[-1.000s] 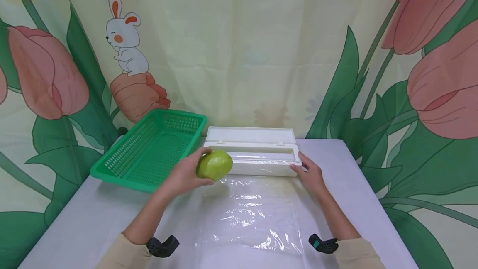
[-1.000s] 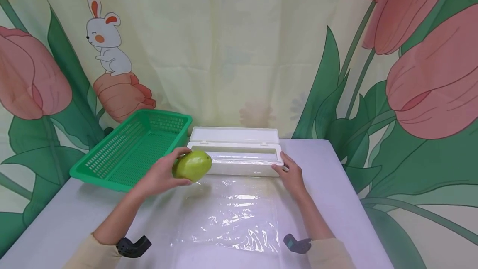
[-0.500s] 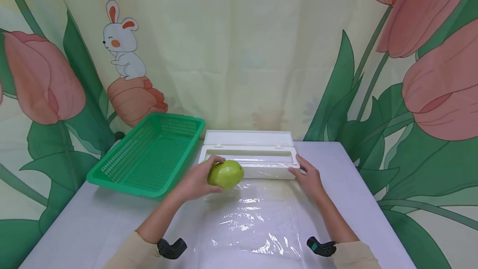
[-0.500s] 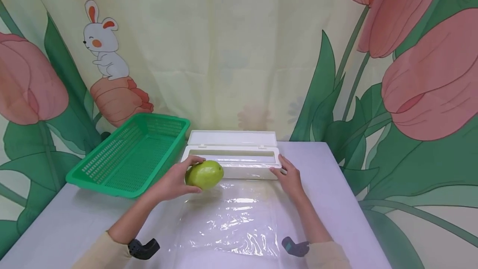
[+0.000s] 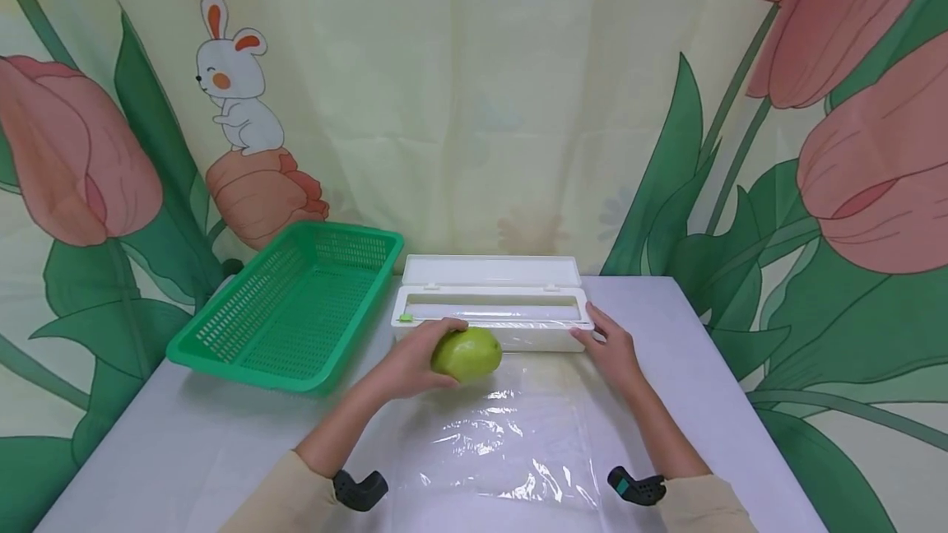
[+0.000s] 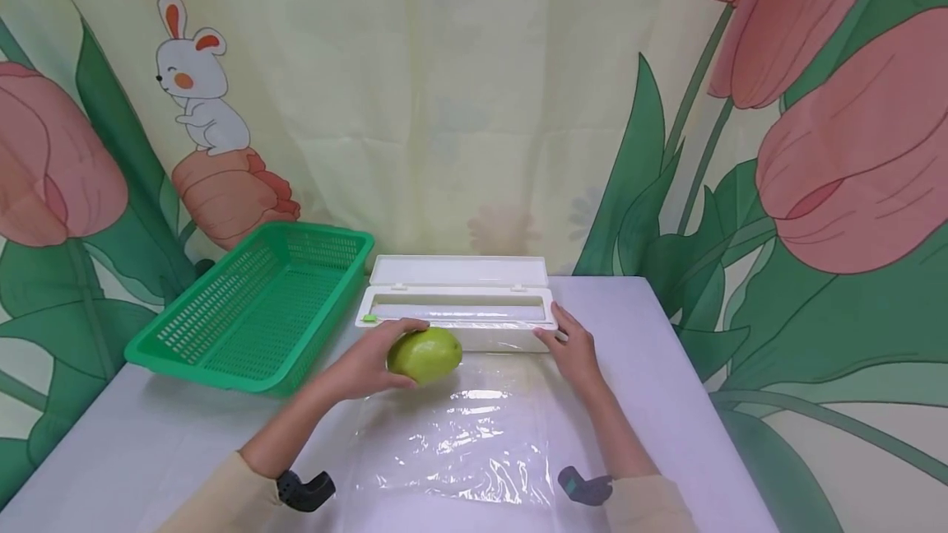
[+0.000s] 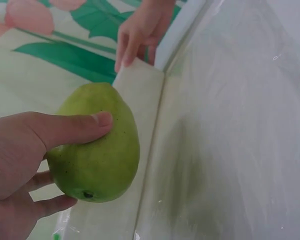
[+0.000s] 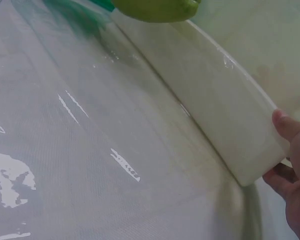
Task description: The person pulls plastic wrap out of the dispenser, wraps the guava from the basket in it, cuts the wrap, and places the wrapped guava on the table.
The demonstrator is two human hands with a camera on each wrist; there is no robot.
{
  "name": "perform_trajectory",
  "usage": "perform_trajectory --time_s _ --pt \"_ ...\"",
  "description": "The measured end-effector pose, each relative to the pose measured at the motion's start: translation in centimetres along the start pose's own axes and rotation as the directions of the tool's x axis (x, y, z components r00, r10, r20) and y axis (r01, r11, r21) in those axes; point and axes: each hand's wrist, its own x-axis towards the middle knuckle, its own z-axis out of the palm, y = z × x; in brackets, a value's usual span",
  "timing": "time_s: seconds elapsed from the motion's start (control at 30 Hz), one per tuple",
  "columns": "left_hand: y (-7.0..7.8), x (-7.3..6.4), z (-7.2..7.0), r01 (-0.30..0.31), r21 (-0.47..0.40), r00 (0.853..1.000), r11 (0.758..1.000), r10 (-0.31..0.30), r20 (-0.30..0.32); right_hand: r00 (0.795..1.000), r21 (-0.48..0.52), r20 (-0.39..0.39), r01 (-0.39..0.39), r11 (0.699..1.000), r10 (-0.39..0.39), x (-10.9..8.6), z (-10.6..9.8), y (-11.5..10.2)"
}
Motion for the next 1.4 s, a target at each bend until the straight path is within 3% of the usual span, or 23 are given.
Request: perform_trajectory --time_s 0.4,0.77,1.23,1.4 --pt "0.3 0.5 1.7 0.0 0.023 0.996 1.0 -0.002 0.09 1.0 0.008 0.0 0.0 1.0 0.0 0.0 0.0 0.1" --pt "0.0 1.3 3.3 -0.024 0.047 0.994 0.999 0.019 0.109 1.0 0.024 0.012 -0.008 1.0 0.008 0.0 0.1 0.2" --pt "0.3 1.3 3.5 -0.044 0.093 0.991 0.995 0.031 0.133 1.0 0.077 -0.011 -0.029 0.997 0.029 0.0 0.2 1.1" --pt "0.3 1.2 3.3 -0.018 0.068 0.989 0.998 0.008 0.147 0.999 0.094 0.017 -0.049 0.994 0.048 0.2 -0.1 1.5"
